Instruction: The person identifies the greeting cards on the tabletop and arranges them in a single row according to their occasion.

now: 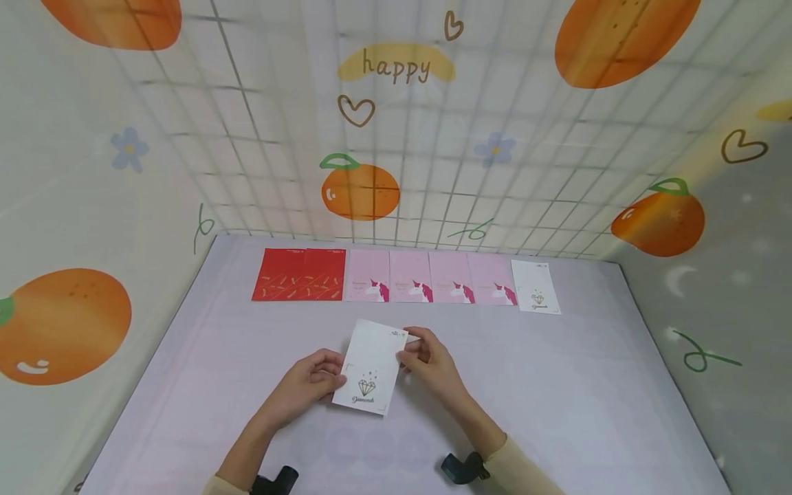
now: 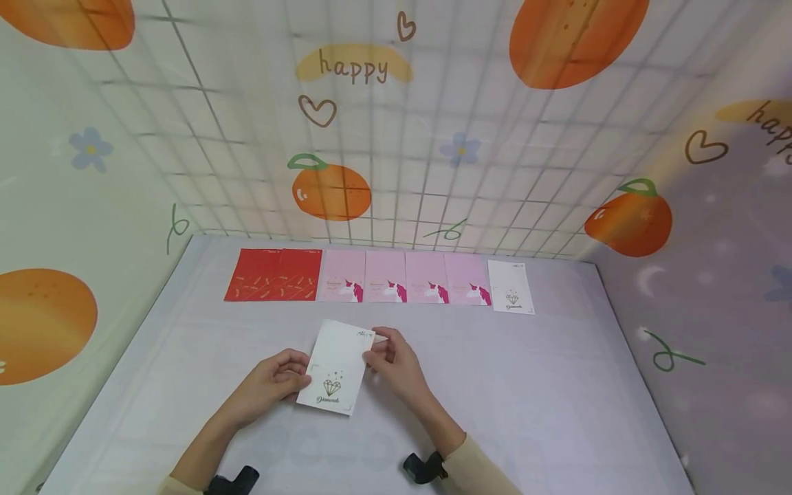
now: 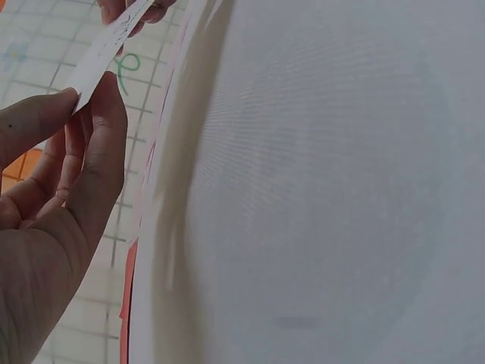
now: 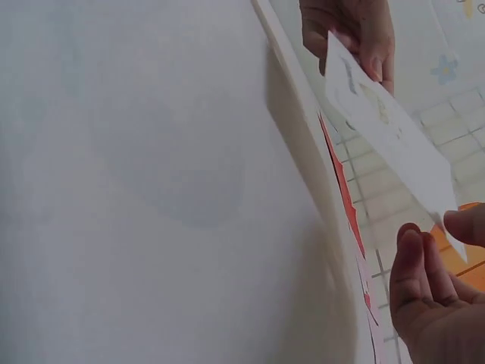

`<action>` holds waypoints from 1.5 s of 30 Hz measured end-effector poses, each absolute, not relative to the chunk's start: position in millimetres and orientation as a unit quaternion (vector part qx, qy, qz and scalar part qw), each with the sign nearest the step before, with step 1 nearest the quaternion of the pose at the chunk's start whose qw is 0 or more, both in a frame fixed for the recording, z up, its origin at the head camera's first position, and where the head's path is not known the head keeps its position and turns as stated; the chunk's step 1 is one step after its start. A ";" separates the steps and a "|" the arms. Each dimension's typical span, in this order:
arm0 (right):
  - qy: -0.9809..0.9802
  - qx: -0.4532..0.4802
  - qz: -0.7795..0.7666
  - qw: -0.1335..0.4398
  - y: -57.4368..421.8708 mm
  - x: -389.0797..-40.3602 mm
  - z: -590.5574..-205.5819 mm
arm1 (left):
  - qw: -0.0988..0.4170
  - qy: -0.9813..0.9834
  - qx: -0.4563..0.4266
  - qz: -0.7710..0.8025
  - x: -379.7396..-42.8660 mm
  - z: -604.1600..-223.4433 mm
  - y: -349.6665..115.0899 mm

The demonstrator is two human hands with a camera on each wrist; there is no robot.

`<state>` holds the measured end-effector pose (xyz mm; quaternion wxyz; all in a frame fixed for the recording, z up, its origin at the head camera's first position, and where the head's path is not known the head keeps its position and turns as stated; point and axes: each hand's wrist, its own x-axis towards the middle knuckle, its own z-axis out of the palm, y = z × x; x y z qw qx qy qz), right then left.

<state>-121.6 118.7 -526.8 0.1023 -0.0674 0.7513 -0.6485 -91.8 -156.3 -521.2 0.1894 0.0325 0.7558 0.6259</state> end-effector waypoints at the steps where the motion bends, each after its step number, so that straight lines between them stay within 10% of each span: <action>1: 0.750 -0.066 -0.649 0.106 118.8 -120.7 -527.6 | 0.188 0.758 0.028 0.624 -92.2 -521.3 -155.8; 22: 0.726 -0.075 -0.669 0.143 110.8 -106.5 -526.3 | 0.132 0.711 -0.074 0.687 -101.8 -522.3 -141.1; 45: 0.741 0.002 -0.669 0.053 169.3 -117.9 -515.2 | 0.152 0.701 -0.002 0.697 -146.4 -526.0 -69.5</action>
